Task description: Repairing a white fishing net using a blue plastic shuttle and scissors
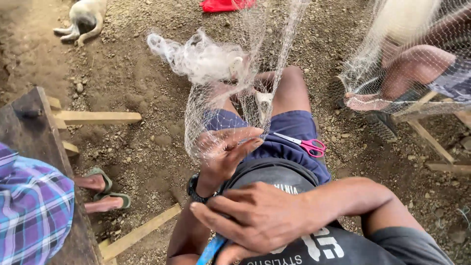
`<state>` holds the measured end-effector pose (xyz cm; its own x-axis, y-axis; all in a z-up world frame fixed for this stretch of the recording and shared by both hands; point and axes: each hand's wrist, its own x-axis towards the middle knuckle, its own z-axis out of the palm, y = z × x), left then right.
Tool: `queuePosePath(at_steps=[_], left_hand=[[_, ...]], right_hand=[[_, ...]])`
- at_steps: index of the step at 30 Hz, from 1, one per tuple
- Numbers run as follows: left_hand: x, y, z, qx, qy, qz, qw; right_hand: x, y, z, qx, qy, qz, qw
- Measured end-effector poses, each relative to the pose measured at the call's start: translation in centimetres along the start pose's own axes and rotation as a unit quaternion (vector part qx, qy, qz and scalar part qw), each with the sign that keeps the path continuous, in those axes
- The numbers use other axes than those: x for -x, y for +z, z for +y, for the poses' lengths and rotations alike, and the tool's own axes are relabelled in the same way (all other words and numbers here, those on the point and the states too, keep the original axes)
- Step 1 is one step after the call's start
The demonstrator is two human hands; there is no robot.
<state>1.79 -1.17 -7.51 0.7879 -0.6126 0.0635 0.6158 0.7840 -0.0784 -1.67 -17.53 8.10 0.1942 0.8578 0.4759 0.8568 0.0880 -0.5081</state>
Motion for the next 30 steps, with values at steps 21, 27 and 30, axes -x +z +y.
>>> queuePosePath(at_steps=[21, 27, 30], left_hand=[[-1.7, 3.3, -3.2, -0.314, 0.222, 0.055, 0.921], [-2.1, 3.1, -3.6, -0.296, 0.226, 0.053, 0.927], [-2.5, 3.3, -4.0, -0.282, 0.206, 0.072, 0.934]], right_hand=[[7.1, -2.2, 17.0, 0.241, -0.097, 0.412, 0.873], [4.6, -2.4, 14.9, 0.216, -0.107, 0.418, 0.876], [4.5, -0.8, 15.3, 0.215, -0.110, 0.432, 0.869]])
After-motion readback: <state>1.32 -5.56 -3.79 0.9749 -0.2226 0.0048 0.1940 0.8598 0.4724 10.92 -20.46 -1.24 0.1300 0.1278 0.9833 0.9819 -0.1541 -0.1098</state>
